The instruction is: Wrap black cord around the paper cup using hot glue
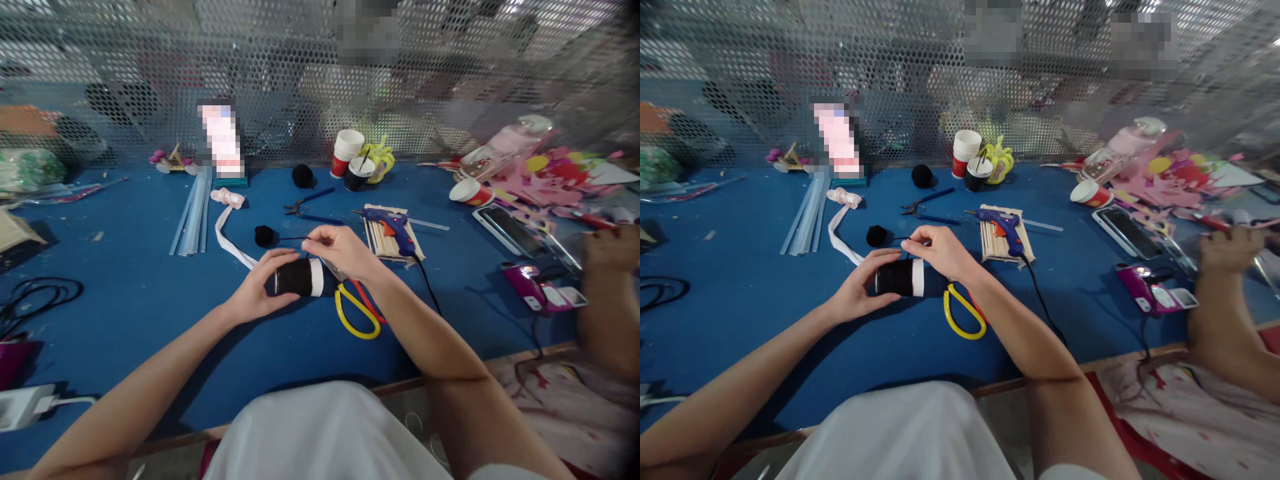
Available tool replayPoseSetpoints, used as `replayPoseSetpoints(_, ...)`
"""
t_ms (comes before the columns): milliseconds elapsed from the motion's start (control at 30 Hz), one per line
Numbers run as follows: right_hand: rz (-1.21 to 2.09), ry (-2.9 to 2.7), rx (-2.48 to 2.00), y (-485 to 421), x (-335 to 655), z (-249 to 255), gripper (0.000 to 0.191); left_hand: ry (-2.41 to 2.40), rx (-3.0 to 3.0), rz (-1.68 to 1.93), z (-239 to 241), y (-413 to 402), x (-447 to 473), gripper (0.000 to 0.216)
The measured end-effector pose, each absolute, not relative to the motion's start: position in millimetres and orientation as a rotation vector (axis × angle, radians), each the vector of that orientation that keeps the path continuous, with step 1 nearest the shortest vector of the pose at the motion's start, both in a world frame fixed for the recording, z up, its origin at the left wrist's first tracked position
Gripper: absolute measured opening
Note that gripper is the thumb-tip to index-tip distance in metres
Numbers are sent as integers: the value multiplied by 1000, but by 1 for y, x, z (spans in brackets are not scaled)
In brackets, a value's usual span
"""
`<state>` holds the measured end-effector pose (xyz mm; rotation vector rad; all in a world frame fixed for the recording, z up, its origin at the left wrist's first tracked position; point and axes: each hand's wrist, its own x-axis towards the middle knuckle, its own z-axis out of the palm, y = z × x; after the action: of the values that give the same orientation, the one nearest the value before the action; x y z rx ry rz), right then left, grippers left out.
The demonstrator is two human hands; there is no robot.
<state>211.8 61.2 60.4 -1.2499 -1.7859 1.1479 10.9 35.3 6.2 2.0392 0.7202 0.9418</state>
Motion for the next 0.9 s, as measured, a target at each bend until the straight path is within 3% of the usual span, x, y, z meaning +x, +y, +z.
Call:
replayPoseSetpoints(300, 980, -1756, -1308, 64, 219, 70, 31, 807, 1741, 840, 6, 33, 14, 54)
replayPoseSetpoints(900, 862, -1810, -1329, 65, 209, 58, 31, 785, 1893, 748, 2, 30, 12, 55)
